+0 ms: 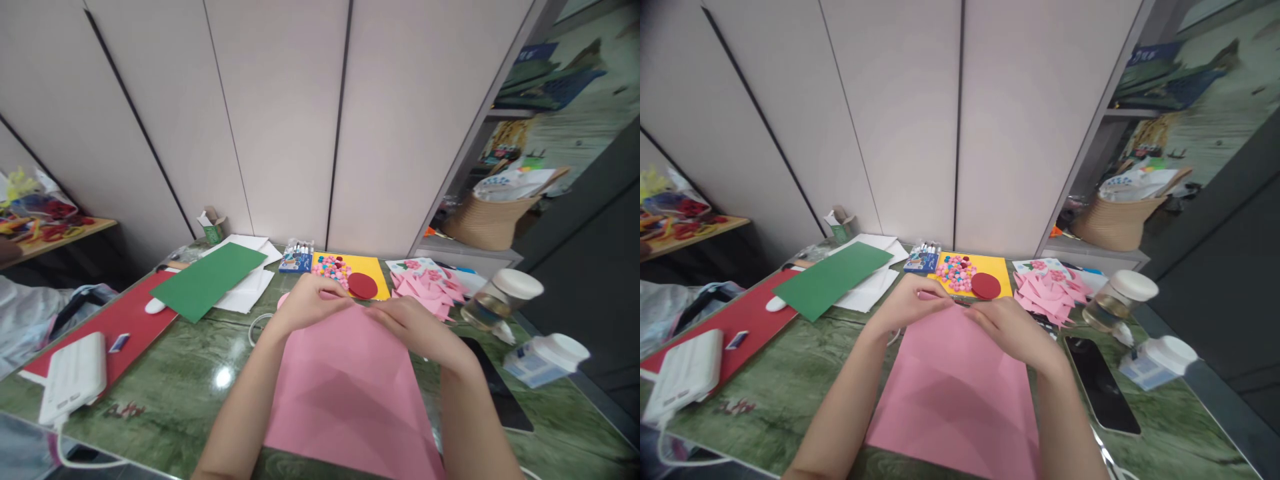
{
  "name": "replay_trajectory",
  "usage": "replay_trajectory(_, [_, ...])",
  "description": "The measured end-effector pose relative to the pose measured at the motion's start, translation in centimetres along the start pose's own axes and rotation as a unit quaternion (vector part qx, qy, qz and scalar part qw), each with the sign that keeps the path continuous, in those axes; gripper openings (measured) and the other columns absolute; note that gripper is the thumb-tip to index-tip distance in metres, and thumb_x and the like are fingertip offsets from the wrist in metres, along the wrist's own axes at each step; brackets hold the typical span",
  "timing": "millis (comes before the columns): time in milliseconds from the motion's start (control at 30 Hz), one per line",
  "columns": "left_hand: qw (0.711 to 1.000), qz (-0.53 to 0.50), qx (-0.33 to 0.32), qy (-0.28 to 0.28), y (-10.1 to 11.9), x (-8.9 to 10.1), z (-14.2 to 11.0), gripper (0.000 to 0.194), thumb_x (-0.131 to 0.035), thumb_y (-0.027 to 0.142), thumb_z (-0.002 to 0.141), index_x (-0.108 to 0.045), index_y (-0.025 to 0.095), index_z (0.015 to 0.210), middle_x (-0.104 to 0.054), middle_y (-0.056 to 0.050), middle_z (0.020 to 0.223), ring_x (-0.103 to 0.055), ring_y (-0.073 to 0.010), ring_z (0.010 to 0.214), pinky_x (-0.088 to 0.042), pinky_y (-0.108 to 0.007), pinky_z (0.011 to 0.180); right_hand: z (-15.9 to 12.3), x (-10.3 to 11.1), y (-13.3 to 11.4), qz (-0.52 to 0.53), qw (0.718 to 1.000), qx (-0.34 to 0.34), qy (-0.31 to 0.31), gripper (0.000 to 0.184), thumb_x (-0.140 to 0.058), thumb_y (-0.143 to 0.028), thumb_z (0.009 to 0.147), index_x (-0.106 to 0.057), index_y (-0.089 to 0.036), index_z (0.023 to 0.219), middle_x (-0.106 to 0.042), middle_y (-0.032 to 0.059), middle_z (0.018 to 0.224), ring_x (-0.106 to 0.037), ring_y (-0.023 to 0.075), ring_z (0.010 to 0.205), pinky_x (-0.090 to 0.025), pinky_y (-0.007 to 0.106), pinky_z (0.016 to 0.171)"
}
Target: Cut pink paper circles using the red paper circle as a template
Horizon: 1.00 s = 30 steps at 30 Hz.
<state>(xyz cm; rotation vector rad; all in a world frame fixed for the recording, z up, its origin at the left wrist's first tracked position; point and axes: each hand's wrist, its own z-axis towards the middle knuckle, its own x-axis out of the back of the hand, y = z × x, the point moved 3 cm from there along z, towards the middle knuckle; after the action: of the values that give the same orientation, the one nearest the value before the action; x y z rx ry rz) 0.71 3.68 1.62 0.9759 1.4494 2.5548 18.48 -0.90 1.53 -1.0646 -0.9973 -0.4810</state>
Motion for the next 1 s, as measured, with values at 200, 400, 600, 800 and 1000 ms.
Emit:
replay_trajectory(200, [0.995, 0.083, -0.046, -0.011, 0.1, -0.9, -0.1, 0.017, -0.055, 0.025, 0.081, -0.070, 0.018, 0.075, -0.071, -0.001, 0.075, -0.062, -0.0122, 0.069, -0.043, -0.021, 0.066, -0.1, -0.3, -0.5, 0.035, 0.999, -0.016, -0.039, 0.038, -0.030, -0.040, 0.094, -0.055, -0.019, 0.075, -0.058, 0.0004, 0.070, -0.050, 0.0137, 0.063, -0.034, 0.025, 0.057])
replay_trajectory(400, [0.984, 0.161, -0.064, -0.040, -0.1, -2.1, 0.3, 0.017, -0.053, 0.029, 0.083, -0.068, 0.021, 0.079, -0.071, 0.001, 0.080, -0.062, -0.0133, 0.074, -0.041, -0.023, 0.069, 0.2, -0.7, -0.1, 0.047, 0.998, -0.027, -0.030, 0.044, -0.028, -0.045, 0.094, -0.058, -0.019, 0.076, -0.060, 0.0006, 0.070, -0.051, 0.0139, 0.062, -0.036, 0.025, 0.058])
replay_trajectory(600, [0.984, 0.165, -0.042, -0.044, -0.5, -2.3, 0.6, 0.012, -0.053, 0.023, 0.082, -0.065, 0.023, 0.078, -0.070, 0.004, 0.080, -0.061, -0.0112, 0.072, -0.040, -0.022, 0.066, 0.7, -1.4, 0.7, -0.024, 0.999, -0.038, -0.003, 0.044, -0.028, -0.043, 0.094, -0.055, -0.019, 0.069, -0.052, -0.0005, 0.060, -0.045, 0.0128, 0.054, -0.031, 0.025, 0.054])
replay_trajectory(800, [0.978, 0.202, -0.056, -0.010, -0.4, -2.0, 0.8, 0.015, -0.050, 0.023, 0.084, -0.064, 0.021, 0.082, -0.070, 0.001, 0.084, -0.061, -0.0138, 0.076, -0.040, -0.024, 0.068, 0.3, -0.8, 0.9, -0.011, 0.998, -0.060, -0.009, 0.043, -0.028, -0.045, 0.093, -0.051, -0.019, 0.068, -0.054, -0.0009, 0.062, -0.047, 0.0135, 0.057, -0.030, 0.024, 0.052])
replay_trajectory(1000, [0.988, 0.146, -0.043, -0.005, -0.4, -1.1, 0.5, 0.014, -0.049, 0.023, 0.085, -0.063, 0.022, 0.082, -0.068, 0.002, 0.085, -0.061, -0.0127, 0.078, -0.042, -0.022, 0.070, -0.2, 0.0, 1.2, 0.012, 0.999, -0.048, -0.011, 0.047, -0.028, -0.048, 0.092, -0.058, -0.019, 0.071, -0.058, 0.0009, 0.064, -0.049, 0.0149, 0.058, -0.032, 0.025, 0.053])
